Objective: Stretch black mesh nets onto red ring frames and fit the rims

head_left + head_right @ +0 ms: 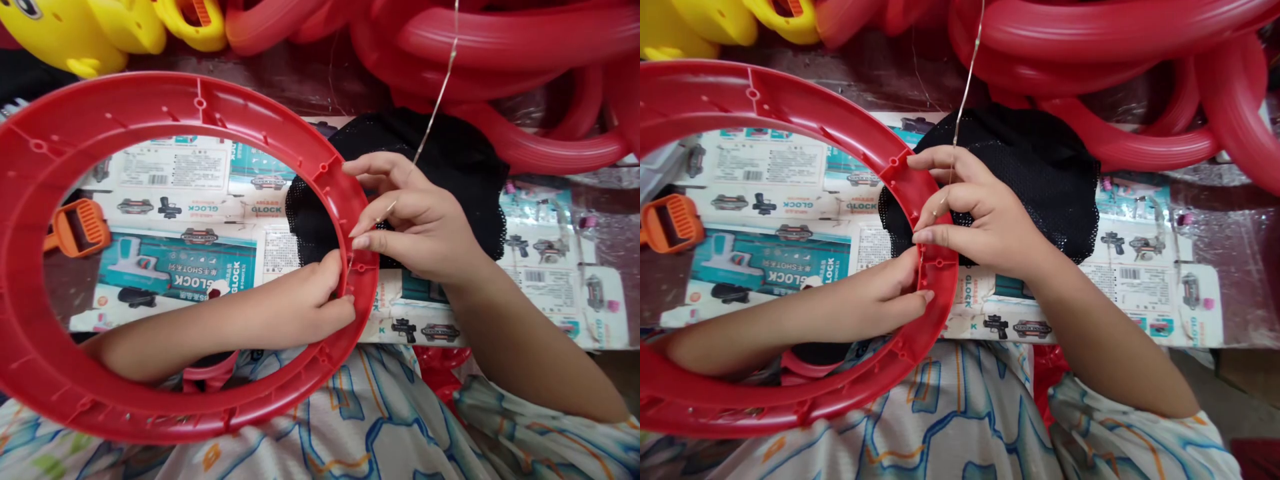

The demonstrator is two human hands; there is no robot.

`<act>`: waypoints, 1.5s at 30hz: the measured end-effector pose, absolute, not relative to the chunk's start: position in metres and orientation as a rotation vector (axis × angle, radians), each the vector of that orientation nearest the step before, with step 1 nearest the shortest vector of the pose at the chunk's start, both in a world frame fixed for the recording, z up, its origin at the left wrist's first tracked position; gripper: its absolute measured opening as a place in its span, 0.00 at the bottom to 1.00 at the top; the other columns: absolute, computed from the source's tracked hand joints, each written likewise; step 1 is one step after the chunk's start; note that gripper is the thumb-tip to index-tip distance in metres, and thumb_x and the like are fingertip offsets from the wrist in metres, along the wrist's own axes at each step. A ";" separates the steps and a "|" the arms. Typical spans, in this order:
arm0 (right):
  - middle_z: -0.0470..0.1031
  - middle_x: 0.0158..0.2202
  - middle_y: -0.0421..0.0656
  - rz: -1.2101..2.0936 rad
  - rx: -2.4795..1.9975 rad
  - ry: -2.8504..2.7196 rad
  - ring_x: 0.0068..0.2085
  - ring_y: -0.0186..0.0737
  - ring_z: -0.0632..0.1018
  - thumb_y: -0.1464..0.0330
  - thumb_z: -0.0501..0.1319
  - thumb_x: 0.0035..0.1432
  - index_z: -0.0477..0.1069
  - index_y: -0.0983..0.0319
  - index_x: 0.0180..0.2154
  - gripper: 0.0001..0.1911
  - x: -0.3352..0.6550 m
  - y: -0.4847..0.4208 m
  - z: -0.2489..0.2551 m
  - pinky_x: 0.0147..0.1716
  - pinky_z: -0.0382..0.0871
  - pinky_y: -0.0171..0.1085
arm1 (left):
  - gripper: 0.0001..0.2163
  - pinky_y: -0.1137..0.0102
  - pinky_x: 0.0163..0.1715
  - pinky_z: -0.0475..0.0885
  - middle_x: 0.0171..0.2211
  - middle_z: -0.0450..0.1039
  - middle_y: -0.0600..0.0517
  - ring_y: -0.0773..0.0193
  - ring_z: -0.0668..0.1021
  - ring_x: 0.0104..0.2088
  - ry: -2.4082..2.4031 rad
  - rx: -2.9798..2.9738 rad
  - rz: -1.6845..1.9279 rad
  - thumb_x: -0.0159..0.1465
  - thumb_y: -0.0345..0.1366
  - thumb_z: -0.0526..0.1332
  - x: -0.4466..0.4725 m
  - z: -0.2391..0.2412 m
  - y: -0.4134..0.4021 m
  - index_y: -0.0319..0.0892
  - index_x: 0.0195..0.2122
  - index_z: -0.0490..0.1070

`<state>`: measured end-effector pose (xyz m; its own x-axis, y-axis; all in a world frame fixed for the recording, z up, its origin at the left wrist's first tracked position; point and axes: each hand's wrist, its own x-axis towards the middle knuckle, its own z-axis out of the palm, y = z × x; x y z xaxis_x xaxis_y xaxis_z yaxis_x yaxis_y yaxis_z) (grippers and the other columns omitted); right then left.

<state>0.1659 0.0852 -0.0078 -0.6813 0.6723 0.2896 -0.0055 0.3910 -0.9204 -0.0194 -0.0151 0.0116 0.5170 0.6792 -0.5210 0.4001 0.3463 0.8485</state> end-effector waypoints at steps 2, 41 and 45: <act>0.75 0.59 0.39 1.298 -0.609 -2.016 0.60 0.47 0.77 0.63 0.74 0.56 0.84 0.54 0.33 0.03 0.166 0.085 -0.008 0.65 0.71 0.51 | 0.09 0.61 0.37 0.74 0.38 0.71 0.51 0.58 0.75 0.36 1.094 1.263 0.245 0.68 0.40 0.56 -0.018 0.012 -0.017 0.42 0.46 0.62; 0.74 0.56 0.44 1.014 -0.668 -1.890 0.55 0.45 0.78 0.60 0.72 0.58 0.80 0.56 0.35 0.07 0.156 0.073 -0.013 0.60 0.74 0.50 | 0.14 0.76 0.32 0.75 0.31 0.75 0.58 0.69 0.79 0.32 1.089 0.764 0.915 0.56 0.28 0.63 0.004 0.015 -0.015 0.42 0.44 0.66; 0.73 0.56 0.42 1.065 -0.639 -1.870 0.57 0.45 0.76 0.59 0.73 0.56 0.81 0.54 0.35 0.08 0.157 0.073 -0.013 0.62 0.73 0.49 | 0.15 0.75 0.32 0.74 0.34 0.74 0.57 0.68 0.78 0.33 1.057 0.815 0.759 0.57 0.29 0.63 -0.004 0.015 -0.016 0.42 0.45 0.66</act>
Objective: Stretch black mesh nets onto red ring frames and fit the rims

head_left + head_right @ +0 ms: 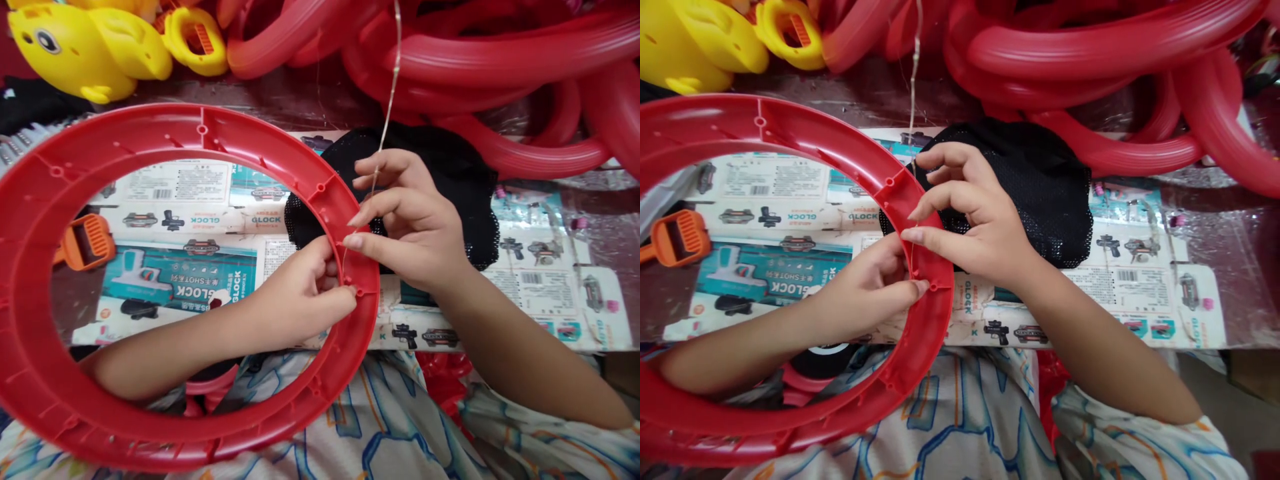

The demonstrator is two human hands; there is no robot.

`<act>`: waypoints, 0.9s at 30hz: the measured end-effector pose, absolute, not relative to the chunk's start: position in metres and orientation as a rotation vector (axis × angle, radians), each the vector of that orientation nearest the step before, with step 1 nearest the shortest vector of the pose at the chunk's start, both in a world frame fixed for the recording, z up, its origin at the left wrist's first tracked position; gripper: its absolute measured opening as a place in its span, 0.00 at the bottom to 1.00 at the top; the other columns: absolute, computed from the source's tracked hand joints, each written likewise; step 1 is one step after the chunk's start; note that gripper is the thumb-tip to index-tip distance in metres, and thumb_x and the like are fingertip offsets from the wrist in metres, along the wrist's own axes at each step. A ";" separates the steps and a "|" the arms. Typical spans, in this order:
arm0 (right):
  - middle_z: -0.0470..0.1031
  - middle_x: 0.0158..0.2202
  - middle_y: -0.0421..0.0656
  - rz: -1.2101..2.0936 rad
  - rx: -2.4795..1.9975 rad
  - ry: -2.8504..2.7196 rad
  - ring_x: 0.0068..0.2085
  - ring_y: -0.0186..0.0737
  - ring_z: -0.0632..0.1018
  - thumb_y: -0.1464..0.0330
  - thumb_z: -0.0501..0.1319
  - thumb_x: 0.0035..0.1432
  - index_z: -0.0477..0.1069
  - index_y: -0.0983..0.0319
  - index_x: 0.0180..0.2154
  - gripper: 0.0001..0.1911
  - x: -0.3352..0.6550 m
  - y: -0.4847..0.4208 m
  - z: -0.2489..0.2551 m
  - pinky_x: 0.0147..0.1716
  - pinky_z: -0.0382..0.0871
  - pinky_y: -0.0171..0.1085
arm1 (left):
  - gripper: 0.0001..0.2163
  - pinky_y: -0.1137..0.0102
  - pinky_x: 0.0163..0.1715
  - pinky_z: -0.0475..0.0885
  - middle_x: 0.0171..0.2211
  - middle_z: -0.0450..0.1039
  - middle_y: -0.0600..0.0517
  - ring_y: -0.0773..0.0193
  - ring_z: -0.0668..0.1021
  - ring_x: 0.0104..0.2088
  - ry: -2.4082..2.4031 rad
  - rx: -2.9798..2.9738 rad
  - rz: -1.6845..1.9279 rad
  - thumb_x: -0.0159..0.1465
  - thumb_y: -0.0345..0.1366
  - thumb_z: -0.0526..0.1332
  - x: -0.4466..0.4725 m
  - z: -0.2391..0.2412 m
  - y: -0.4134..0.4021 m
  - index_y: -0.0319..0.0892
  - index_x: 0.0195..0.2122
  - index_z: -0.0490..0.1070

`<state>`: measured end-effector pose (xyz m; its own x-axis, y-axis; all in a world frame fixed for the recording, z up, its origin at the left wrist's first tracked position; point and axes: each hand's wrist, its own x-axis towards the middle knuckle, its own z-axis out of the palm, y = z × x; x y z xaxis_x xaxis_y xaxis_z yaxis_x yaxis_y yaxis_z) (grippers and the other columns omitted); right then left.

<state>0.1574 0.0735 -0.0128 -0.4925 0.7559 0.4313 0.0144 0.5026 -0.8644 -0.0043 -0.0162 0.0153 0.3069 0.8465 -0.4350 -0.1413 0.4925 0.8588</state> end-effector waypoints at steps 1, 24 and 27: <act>0.74 0.56 0.43 1.082 -0.624 -1.887 0.57 0.45 0.76 0.59 0.73 0.56 0.81 0.54 0.35 0.08 0.158 0.074 -0.012 0.62 0.73 0.49 | 0.14 0.74 0.32 0.75 0.34 0.73 0.57 0.68 0.78 0.33 1.046 0.821 0.716 0.57 0.29 0.63 -0.006 0.016 -0.016 0.42 0.44 0.66; 0.73 0.56 0.42 1.131 -0.660 -1.844 0.58 0.44 0.75 0.62 0.73 0.57 0.82 0.52 0.32 0.03 0.158 0.070 -0.003 0.63 0.72 0.45 | 0.11 0.72 0.30 0.73 0.29 0.73 0.53 0.67 0.75 0.28 0.928 0.820 0.660 0.67 0.44 0.63 -0.002 0.014 -0.017 0.41 0.39 0.69; 0.74 0.57 0.41 1.180 -0.720 -1.750 0.55 0.43 0.77 0.61 0.74 0.56 0.82 0.54 0.33 0.05 0.155 0.067 -0.007 0.61 0.74 0.45 | 0.09 0.71 0.34 0.74 0.33 0.73 0.54 0.65 0.75 0.32 1.075 0.904 0.741 0.70 0.43 0.59 0.004 0.005 -0.019 0.43 0.40 0.68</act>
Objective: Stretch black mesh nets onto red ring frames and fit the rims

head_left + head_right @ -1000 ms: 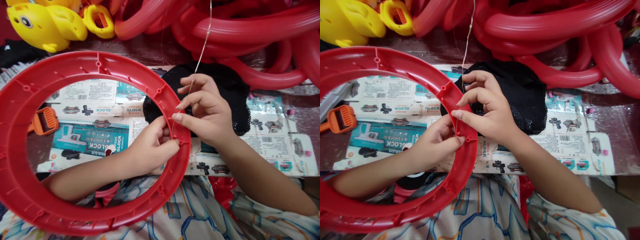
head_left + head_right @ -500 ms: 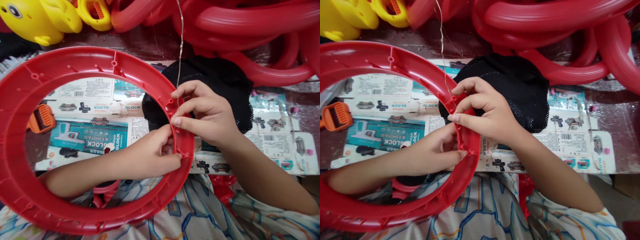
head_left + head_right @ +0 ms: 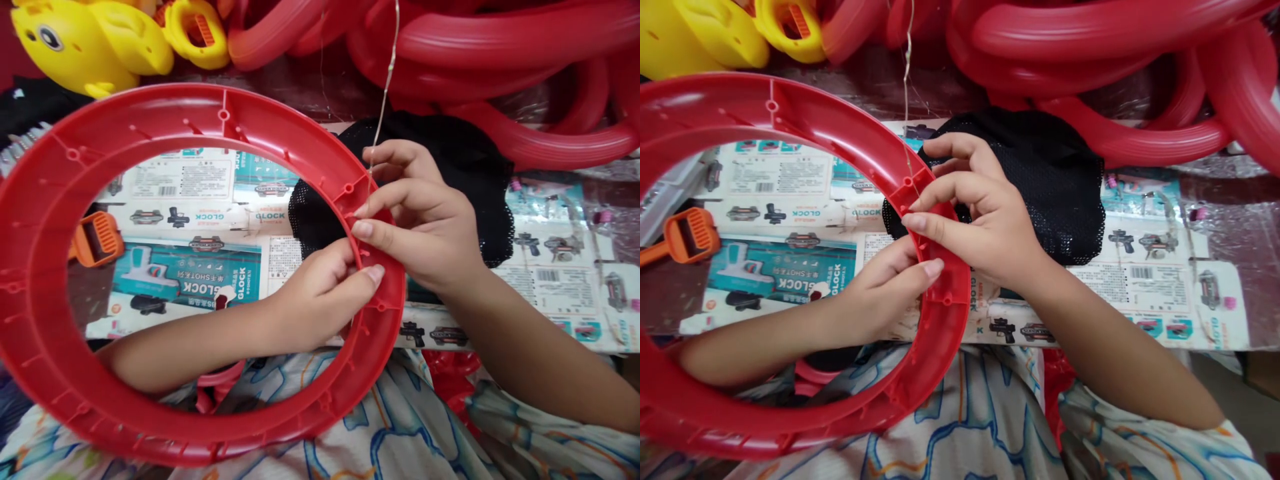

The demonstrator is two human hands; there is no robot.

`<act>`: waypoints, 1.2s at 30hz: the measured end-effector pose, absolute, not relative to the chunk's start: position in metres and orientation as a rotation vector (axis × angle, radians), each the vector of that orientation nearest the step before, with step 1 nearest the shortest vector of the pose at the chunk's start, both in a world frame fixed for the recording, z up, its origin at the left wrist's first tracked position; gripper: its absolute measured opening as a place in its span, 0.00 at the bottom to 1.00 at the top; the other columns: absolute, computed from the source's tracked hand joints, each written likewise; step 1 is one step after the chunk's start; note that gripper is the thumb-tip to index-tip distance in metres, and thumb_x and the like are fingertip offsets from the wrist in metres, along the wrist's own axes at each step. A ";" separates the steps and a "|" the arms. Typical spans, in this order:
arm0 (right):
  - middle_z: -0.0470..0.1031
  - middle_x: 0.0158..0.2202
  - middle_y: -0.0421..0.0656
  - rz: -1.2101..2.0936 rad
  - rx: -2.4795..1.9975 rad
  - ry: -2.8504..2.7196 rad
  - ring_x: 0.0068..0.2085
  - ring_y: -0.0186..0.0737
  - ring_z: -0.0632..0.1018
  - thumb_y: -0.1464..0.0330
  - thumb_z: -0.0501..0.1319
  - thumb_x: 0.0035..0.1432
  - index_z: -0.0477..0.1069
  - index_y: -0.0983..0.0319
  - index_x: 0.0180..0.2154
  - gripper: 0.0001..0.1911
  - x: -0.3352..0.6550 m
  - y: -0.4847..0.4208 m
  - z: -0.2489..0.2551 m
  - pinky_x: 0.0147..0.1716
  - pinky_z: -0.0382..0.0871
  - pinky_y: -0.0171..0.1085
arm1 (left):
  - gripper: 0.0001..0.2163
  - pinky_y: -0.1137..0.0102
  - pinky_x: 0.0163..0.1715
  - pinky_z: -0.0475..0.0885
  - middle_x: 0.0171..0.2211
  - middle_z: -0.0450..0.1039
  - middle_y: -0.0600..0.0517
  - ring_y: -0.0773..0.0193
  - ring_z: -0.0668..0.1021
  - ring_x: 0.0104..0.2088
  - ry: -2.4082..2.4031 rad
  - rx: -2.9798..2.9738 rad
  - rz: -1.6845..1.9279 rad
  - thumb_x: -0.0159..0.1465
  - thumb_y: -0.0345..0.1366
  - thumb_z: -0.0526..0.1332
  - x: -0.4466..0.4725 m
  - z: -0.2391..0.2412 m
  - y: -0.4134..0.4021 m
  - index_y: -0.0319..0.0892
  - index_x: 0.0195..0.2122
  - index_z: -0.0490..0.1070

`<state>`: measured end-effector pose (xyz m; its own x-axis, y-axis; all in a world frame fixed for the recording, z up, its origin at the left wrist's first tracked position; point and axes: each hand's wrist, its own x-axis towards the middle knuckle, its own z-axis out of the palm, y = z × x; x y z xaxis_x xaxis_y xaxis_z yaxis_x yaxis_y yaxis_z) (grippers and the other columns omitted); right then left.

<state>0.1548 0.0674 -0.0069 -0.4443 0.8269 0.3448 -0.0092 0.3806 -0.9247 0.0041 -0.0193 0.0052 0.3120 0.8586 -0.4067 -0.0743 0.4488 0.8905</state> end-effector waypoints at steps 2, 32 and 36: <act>0.74 0.57 0.42 1.208 -0.737 -1.699 0.54 0.42 0.77 0.60 0.75 0.54 0.82 0.54 0.34 0.08 0.153 0.067 -0.010 0.59 0.75 0.45 | 0.05 0.71 0.37 0.74 0.37 0.74 0.54 0.64 0.76 0.36 1.136 0.968 0.813 0.69 0.39 0.58 0.007 0.002 -0.020 0.44 0.42 0.67; 0.75 0.58 0.39 1.296 -0.624 -1.913 0.60 0.46 0.76 0.62 0.76 0.54 0.85 0.52 0.31 0.03 0.162 0.081 -0.006 0.64 0.71 0.47 | 0.03 0.69 0.36 0.68 0.33 0.70 0.56 0.64 0.73 0.34 0.957 1.173 0.279 0.68 0.33 0.54 -0.019 0.019 -0.015 0.44 0.36 0.63; 0.76 0.57 0.39 1.256 -0.633 -1.905 0.60 0.45 0.76 0.61 0.76 0.54 0.85 0.51 0.32 0.04 0.160 0.080 -0.010 0.64 0.70 0.46 | 0.03 0.67 0.37 0.69 0.34 0.71 0.56 0.63 0.73 0.35 0.979 1.170 0.256 0.68 0.34 0.54 -0.016 0.022 -0.014 0.44 0.37 0.65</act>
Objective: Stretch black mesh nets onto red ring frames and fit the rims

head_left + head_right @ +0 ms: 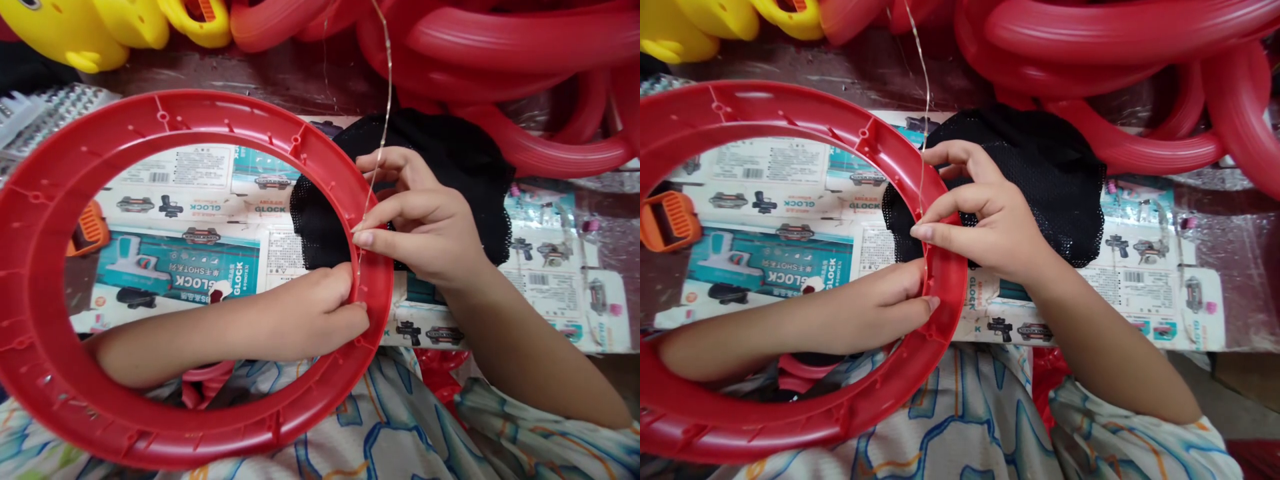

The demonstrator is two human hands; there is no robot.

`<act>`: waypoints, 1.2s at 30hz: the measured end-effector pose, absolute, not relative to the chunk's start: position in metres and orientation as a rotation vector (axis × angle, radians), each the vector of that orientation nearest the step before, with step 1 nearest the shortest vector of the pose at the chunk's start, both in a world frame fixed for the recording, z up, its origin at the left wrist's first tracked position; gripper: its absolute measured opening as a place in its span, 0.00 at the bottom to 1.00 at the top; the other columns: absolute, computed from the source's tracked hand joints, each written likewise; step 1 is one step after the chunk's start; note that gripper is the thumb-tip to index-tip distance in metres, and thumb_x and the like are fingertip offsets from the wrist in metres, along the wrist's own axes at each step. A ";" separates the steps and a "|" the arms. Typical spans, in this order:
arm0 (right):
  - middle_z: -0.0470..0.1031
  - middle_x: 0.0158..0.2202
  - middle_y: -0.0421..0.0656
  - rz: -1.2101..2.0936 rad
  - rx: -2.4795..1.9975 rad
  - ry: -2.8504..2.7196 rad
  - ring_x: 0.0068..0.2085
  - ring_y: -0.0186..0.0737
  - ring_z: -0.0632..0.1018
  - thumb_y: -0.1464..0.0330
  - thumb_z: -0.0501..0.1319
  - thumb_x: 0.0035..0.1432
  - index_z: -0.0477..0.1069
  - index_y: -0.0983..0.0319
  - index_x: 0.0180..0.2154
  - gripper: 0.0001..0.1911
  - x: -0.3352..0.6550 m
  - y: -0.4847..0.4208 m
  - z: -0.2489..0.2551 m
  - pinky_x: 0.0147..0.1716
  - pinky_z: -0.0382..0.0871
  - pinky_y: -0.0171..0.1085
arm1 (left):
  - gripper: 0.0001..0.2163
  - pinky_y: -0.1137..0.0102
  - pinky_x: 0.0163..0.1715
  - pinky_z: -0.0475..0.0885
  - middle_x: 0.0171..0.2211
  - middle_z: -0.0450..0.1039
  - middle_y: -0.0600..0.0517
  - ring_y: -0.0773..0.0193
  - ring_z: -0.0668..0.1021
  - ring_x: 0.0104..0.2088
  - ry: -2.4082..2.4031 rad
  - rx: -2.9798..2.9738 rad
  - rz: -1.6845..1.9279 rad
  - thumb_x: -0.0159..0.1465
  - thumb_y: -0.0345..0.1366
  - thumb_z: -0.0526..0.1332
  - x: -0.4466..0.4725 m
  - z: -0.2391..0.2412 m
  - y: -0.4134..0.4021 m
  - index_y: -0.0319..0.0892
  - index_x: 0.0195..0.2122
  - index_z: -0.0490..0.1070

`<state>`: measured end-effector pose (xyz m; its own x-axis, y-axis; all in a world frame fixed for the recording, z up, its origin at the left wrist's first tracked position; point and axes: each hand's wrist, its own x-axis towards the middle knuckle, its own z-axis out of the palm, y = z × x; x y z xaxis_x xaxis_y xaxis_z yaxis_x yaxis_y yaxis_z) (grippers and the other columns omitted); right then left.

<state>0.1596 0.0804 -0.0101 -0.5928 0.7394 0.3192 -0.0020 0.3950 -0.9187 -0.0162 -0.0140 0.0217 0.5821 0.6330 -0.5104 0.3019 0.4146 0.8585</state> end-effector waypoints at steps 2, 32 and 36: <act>0.75 0.57 0.39 1.244 -0.633 -1.909 0.60 0.45 0.75 0.61 0.76 0.54 0.85 0.52 0.32 0.04 0.159 0.080 -0.011 0.64 0.70 0.47 | 0.03 0.66 0.38 0.69 0.35 0.72 0.56 0.62 0.75 0.36 0.972 1.175 0.228 0.68 0.34 0.54 -0.015 0.023 -0.013 0.44 0.38 0.66; 0.74 0.54 0.40 1.226 -0.534 -1.911 0.59 0.44 0.76 0.64 0.75 0.55 0.84 0.52 0.33 0.02 0.163 0.080 -0.002 0.63 0.70 0.45 | 0.09 0.76 0.24 0.71 0.24 0.73 0.58 0.70 0.74 0.23 1.014 0.675 0.934 0.56 0.34 0.69 0.010 0.011 -0.016 0.41 0.35 0.71; 0.74 0.55 0.39 1.216 -0.560 -1.940 0.60 0.45 0.75 0.64 0.75 0.53 0.84 0.51 0.32 0.03 0.163 0.081 -0.001 0.63 0.70 0.46 | 0.06 0.77 0.23 0.69 0.23 0.70 0.59 0.71 0.72 0.23 1.007 0.701 0.918 0.58 0.33 0.65 0.011 0.013 -0.016 0.41 0.34 0.70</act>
<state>0.1631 0.0814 -0.0012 -0.6118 0.6981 0.3721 -0.0306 0.4492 -0.8929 0.0113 -0.0164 0.0125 0.2394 0.8876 -0.3934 -0.3097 0.4539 0.8355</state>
